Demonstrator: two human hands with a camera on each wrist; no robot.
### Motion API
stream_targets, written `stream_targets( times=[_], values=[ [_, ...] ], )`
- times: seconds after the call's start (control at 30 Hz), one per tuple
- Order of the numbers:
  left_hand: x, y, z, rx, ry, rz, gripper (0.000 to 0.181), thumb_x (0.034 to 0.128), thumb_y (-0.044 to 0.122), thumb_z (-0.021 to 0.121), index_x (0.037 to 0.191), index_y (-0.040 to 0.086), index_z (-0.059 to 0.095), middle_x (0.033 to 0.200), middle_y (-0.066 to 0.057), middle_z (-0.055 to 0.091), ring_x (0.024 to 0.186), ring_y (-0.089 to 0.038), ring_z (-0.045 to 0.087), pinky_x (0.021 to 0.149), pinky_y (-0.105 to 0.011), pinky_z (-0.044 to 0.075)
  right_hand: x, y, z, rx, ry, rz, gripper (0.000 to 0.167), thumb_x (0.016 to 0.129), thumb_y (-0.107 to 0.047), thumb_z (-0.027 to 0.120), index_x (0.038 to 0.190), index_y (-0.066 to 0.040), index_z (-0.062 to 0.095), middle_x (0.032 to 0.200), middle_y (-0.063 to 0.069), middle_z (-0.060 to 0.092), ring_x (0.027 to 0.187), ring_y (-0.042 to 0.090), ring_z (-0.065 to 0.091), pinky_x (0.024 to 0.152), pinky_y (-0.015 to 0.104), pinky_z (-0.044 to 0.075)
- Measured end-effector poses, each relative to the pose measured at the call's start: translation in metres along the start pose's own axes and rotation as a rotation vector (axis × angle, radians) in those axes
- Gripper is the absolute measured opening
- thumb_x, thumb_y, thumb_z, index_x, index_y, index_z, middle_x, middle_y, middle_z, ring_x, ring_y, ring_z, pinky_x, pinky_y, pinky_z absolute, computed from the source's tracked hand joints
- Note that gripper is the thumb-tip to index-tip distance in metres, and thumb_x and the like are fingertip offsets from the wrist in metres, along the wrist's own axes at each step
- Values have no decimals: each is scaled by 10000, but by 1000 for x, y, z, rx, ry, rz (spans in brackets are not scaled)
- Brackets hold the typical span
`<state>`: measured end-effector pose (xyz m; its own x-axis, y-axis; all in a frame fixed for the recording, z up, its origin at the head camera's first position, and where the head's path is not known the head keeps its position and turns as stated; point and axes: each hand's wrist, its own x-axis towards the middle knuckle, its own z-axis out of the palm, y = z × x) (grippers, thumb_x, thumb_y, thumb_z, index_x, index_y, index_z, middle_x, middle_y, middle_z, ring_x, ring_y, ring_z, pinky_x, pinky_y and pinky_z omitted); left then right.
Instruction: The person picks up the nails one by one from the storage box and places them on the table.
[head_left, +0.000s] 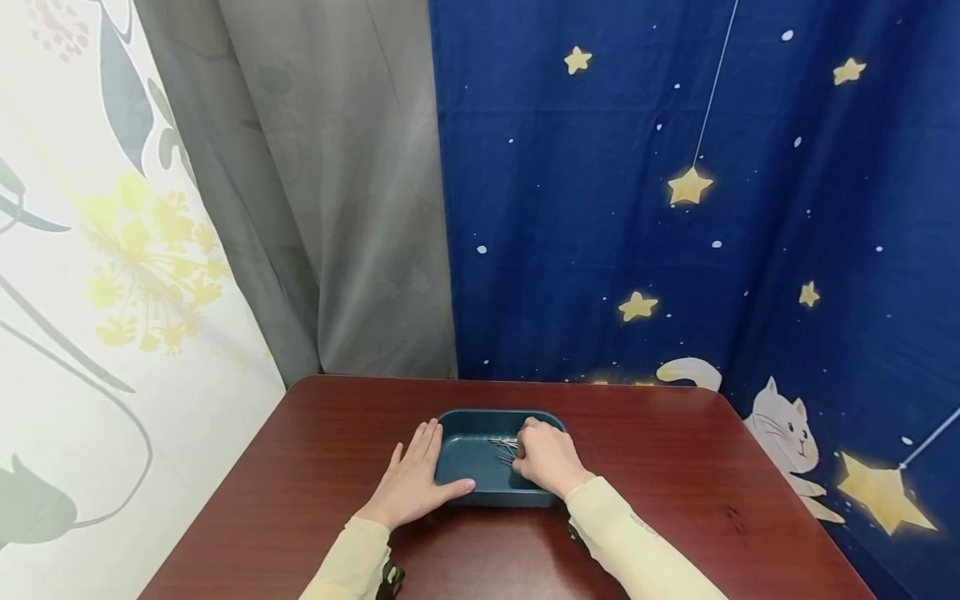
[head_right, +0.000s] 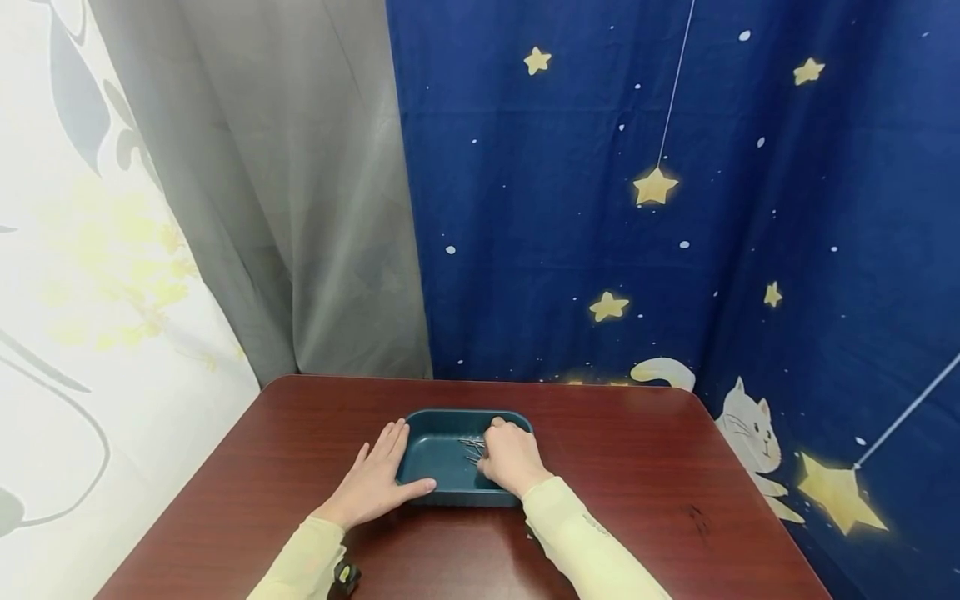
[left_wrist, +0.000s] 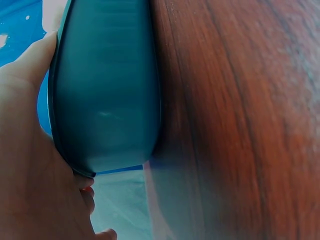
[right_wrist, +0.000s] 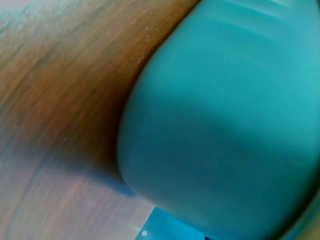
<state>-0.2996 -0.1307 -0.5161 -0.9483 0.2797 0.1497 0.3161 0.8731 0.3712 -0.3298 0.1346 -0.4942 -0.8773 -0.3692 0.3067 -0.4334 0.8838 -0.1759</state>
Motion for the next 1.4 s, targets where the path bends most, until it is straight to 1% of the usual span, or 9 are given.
stream_targets(
  times=[0.2, 0.4, 0.53, 0.6, 0.67, 0.73, 0.8, 1.2, 1.4],
  values=[
    [-1, 1, -1, -2, 4, 4, 1159, 812, 808, 567, 1611, 65, 179, 1680, -56, 104, 1539, -261, 79, 1163, -632, 132, -3, 2, -7, 4, 26, -23, 291, 756, -234, 812, 590, -293, 580, 966, -65, 603, 761, 108, 587, 511, 305, 465],
    [-2, 2, -1, -13, 6, 4, 1155, 814, 800, 576, 1609, 61, 183, 1679, -62, 105, 1538, -271, 86, 1166, -628, 121, -7, 6, -15, -6, 59, -44, 249, 756, -217, 800, 607, -293, 615, 1152, 5, 645, 973, 171, 630, 559, 329, 514],
    [-2, 2, -1, -21, 10, 3, 1156, 811, 797, 582, 1609, 59, 189, 1679, -65, 114, 1539, -268, 86, 1165, -631, 122, -9, 8, -20, -18, 80, -46, 241, 745, -211, 796, 609, -285, 611, 1262, 59, 633, 1097, 210, 616, 640, 357, 545],
    [-2, 2, -1, -22, 13, 2, 1156, 810, 797, 584, 1608, 57, 193, 1679, -65, 116, 1539, -264, 84, 1165, -631, 126, -11, 9, -22, -20, 83, -47, 252, 742, -211, 794, 604, -282, 595, 1295, 73, 622, 1160, 231, 589, 762, 401, 559],
    [-3, 2, -1, -22, 12, 2, 1155, 810, 795, 587, 1608, 59, 193, 1679, -62, 114, 1539, -261, 83, 1166, -628, 127, -13, 10, -24, -15, 82, -47, 275, 746, -209, 796, 598, -278, 575, 1331, 92, 608, 1234, 267, 551, 913, 468, 522],
    [-3, 2, -1, -23, 8, 3, 1155, 811, 793, 588, 1609, 60, 188, 1680, -59, 104, 1540, -254, 74, 1169, -624, 121, -15, 12, -26, -11, 77, -36, 291, 747, -210, 799, 593, -280, 562, 1372, 106, 590, 1314, 303, 499, 1040, 532, 430],
    [-3, 2, -1, -25, 7, 6, 1153, 813, 790, 590, 1608, 59, 187, 1680, -58, 101, 1539, -258, 77, 1169, -623, 117, -17, 14, -28, -5, 77, -26, 303, 748, -209, 802, 592, -281, 552, 1408, 120, 570, 1374, 336, 443, 1103, 580, 340],
    [-4, 2, -1, -26, 18, 16, 1150, 814, 783, 597, 1607, 54, 193, 1680, -61, 108, 1538, -265, 89, 1168, -625, 124, -31, 30, -37, 17, 103, 16, 303, 724, -196, 788, 587, -307, 542, 1497, 127, 493, 1472, 372, 285, 1138, 660, 168],
    [-3, 1, 0, -26, 17, 20, 1154, 814, 792, 586, 1606, 50, 191, 1679, -65, 111, 1538, -266, 93, 1166, -627, 133, -39, 42, -41, 19, 101, 41, 297, 727, -191, 775, 586, -301, 538, 1528, 147, 453, 1485, 383, 244, 1135, 676, 134]
  ],
)
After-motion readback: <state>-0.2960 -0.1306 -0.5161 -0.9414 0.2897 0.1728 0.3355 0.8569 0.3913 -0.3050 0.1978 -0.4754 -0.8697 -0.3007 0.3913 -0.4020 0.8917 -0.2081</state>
